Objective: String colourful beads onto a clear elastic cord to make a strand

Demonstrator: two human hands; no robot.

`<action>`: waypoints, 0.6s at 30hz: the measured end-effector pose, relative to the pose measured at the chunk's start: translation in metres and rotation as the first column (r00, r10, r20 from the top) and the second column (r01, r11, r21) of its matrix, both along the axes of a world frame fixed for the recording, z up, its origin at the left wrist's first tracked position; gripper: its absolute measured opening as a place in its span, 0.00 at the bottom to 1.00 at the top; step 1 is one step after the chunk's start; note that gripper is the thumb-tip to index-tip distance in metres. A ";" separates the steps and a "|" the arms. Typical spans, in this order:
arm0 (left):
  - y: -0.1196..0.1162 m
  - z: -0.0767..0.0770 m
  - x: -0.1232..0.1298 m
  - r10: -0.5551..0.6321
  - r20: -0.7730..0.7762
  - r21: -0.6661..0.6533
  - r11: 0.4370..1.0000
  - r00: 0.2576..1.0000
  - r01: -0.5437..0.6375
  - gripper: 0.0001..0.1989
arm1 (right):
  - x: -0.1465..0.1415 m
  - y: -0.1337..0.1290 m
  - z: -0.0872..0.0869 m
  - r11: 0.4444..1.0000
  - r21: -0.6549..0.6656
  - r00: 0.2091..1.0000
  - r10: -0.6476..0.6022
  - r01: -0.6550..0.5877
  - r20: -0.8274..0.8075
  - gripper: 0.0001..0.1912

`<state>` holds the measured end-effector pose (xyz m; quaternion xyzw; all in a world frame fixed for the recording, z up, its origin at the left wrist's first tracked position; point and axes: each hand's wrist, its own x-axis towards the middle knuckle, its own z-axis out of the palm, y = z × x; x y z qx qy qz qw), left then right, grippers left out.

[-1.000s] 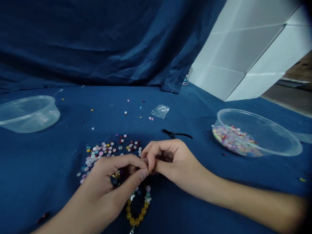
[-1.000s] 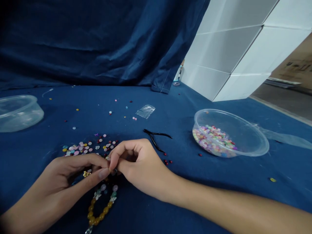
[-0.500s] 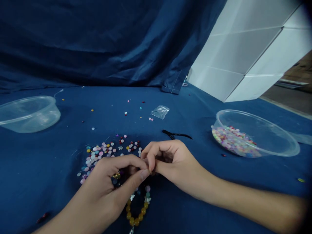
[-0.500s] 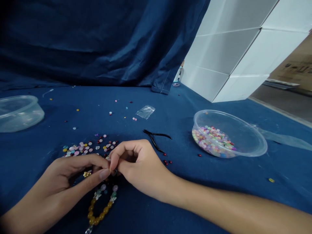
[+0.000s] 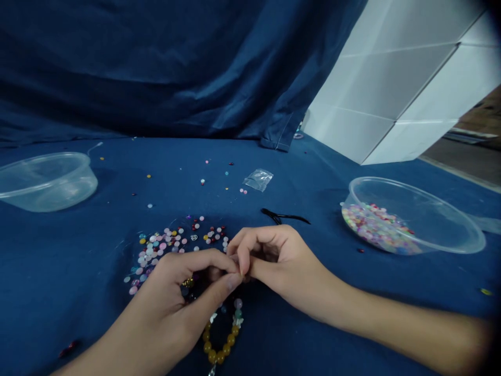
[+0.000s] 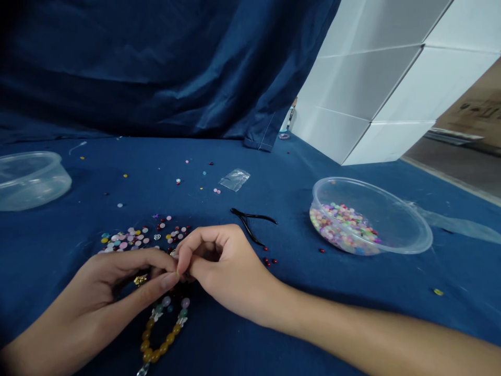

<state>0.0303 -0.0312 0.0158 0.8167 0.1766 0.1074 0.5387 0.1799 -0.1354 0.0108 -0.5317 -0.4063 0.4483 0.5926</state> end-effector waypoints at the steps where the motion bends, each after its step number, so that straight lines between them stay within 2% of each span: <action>1: 0.000 0.000 0.000 -0.007 0.003 -0.001 1.000 1.000 0.007 0.12 | 0.000 0.000 0.000 1.000 -0.001 1.000 -0.001 0.001 -0.002 0.12; 18: -0.001 0.000 0.001 -0.020 0.004 0.018 1.000 1.000 0.020 0.13 | -0.001 0.000 -0.002 1.000 -0.025 1.000 -0.010 0.010 -0.002 0.11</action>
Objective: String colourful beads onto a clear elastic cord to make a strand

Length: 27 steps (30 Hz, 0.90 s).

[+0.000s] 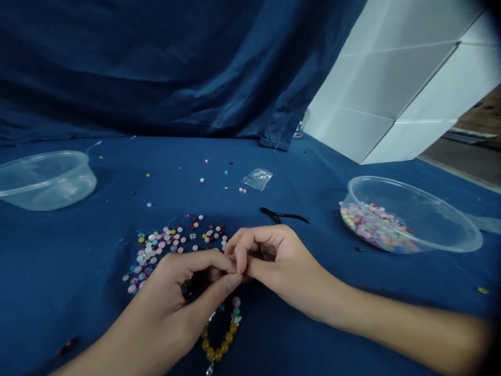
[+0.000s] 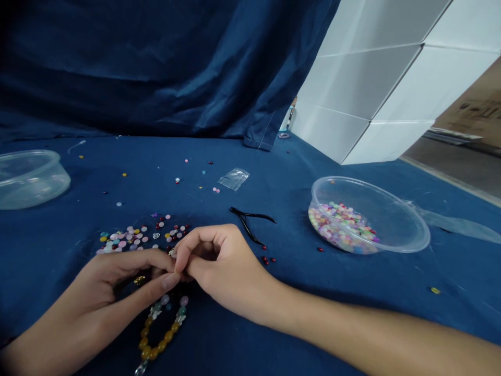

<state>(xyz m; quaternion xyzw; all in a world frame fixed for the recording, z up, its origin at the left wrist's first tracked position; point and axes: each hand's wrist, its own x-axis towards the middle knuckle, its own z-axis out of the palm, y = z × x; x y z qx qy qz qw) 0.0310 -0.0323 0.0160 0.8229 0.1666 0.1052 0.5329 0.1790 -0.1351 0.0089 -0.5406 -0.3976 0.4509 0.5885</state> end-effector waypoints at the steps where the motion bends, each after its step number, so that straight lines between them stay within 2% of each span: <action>1: 0.000 0.000 0.000 -0.006 -0.003 0.005 1.000 1.000 0.006 0.14 | 0.000 0.000 0.000 1.000 -0.002 1.000 0.000 0.000 0.001 0.11; 27: 0.000 -0.003 -0.003 0.013 -0.037 -0.011 1.000 0.999 -0.014 0.14 | 0.000 -0.002 -0.002 1.000 -0.021 1.000 -0.013 0.014 0.015 0.09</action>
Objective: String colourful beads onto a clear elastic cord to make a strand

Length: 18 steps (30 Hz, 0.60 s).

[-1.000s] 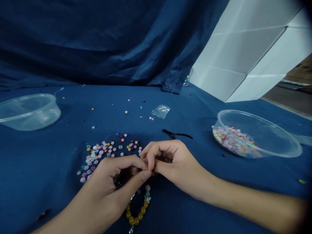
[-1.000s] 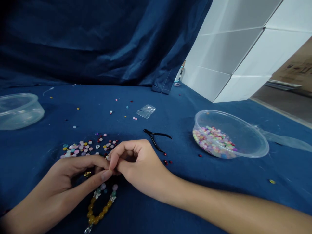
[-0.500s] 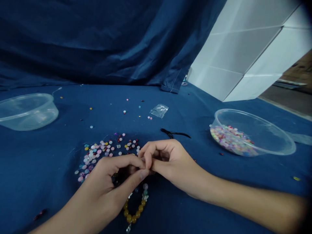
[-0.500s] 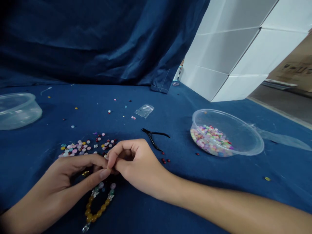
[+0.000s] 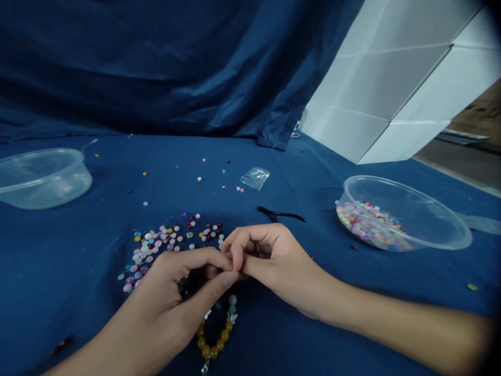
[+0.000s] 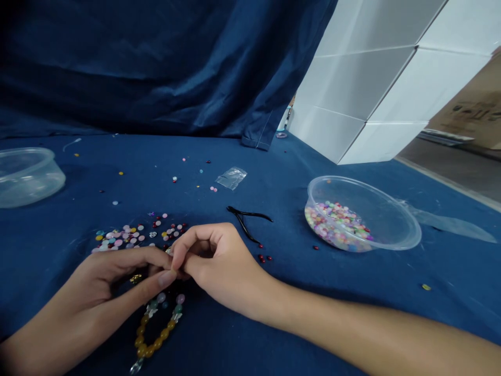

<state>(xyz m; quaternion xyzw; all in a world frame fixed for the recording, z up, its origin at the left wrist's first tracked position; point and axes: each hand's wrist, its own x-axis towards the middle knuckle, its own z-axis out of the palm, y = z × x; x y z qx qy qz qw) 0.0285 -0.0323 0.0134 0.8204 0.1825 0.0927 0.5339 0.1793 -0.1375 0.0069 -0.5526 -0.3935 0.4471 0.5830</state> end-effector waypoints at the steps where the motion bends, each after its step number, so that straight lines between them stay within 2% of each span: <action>1: 0.000 0.000 0.000 -0.005 -0.001 0.005 1.000 1.000 0.005 0.14 | 0.000 0.000 0.000 1.000 0.000 1.000 -0.001 0.001 -0.003 0.09; 5: 0.001 0.000 0.001 -0.021 0.005 0.009 1.000 1.000 0.021 0.14 | 0.000 0.000 0.000 1.000 0.022 1.000 0.002 -0.001 -0.026 0.11; 18: 0.002 -0.002 0.000 0.050 0.055 0.009 0.999 0.997 -0.051 0.11 | -0.002 0.002 -0.001 0.990 0.135 0.992 -0.032 0.048 -0.121 0.14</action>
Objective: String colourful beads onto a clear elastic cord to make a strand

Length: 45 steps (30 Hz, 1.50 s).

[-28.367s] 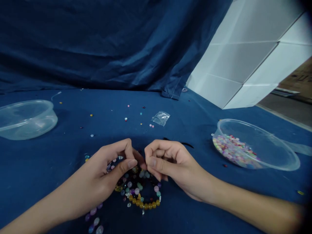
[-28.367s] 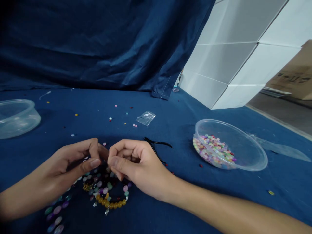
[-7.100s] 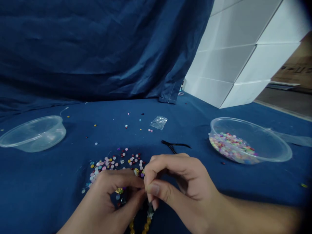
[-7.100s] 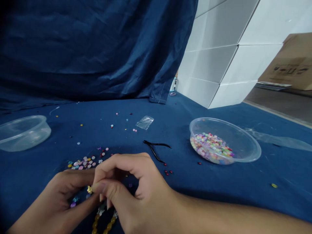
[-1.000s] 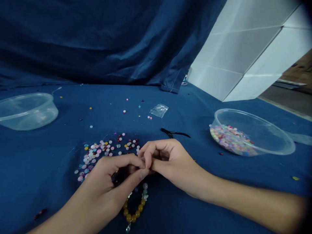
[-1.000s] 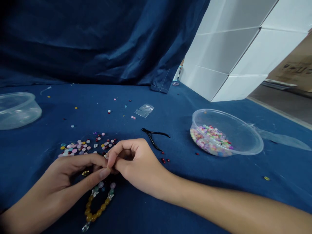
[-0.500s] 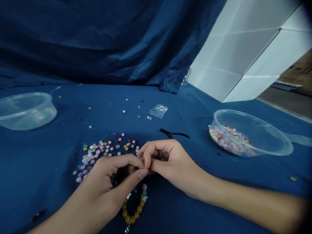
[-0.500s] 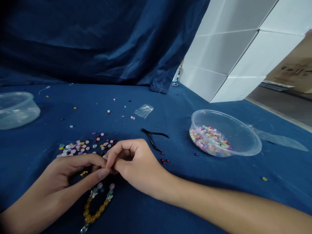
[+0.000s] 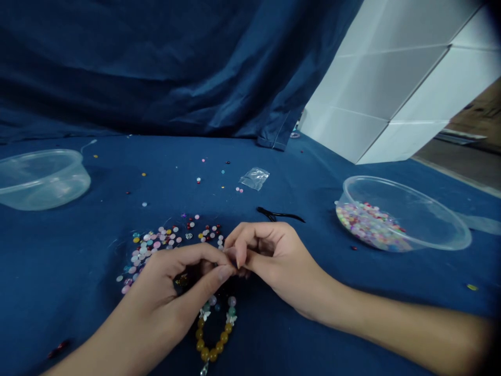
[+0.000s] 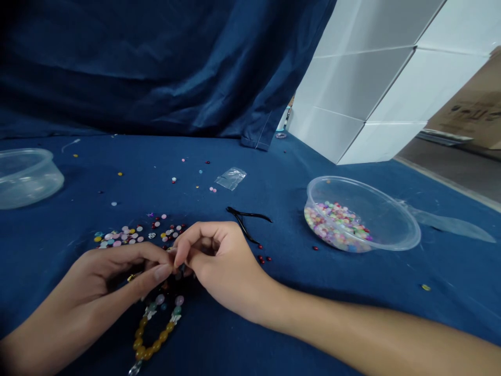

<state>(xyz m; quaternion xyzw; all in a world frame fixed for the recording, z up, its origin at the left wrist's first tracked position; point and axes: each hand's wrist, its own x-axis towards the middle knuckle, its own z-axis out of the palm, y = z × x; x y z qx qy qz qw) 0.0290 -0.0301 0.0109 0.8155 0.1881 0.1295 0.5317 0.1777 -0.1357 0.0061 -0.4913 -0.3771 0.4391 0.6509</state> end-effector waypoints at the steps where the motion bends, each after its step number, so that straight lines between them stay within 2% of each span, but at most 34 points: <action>1: 0.000 0.000 0.000 0.000 0.013 0.006 1.000 1.000 0.000 0.10 | 0.000 0.000 0.000 1.000 0.002 1.000 -0.007 0.007 0.001 0.14; 4: 0.001 0.001 0.001 0.024 0.049 0.023 0.999 0.999 -0.025 0.08 | 0.001 0.000 0.000 0.999 -0.013 0.999 -0.035 0.035 0.010 0.12; 11: 0.004 0.005 0.003 0.031 0.104 0.056 0.998 0.994 -0.037 0.08 | 0.000 -0.001 0.005 0.995 -0.029 0.995 -0.096 0.097 0.037 0.01; 19: 0.003 0.010 0.005 0.082 0.135 0.159 0.982 0.987 -0.104 0.08 | -0.001 -0.001 0.004 0.999 -0.045 0.997 -0.009 0.013 0.073 0.06; 27: 0.004 0.008 0.004 0.096 0.154 0.128 0.985 0.983 -0.116 0.08 | 0.001 -0.001 0.004 0.999 -0.031 0.999 0.020 -0.019 0.038 0.05; 32: 0.005 0.010 0.004 0.098 0.171 0.141 0.982 0.980 -0.122 0.08 | 0.002 0.000 0.002 0.999 -0.021 0.996 0.046 -0.045 0.078 0.10; 38: 0.007 0.007 0.002 0.121 0.179 0.173 0.973 0.976 -0.152 0.08 | 0.000 0.001 0.001 1.000 -0.011 1.000 -0.007 0.006 -0.008 0.10; 45: 0.007 0.002 -0.001 0.170 0.164 0.125 0.974 0.972 -0.191 0.09 | -0.002 0.000 0.005 0.995 -0.043 0.995 -0.094 0.093 -0.015 0.07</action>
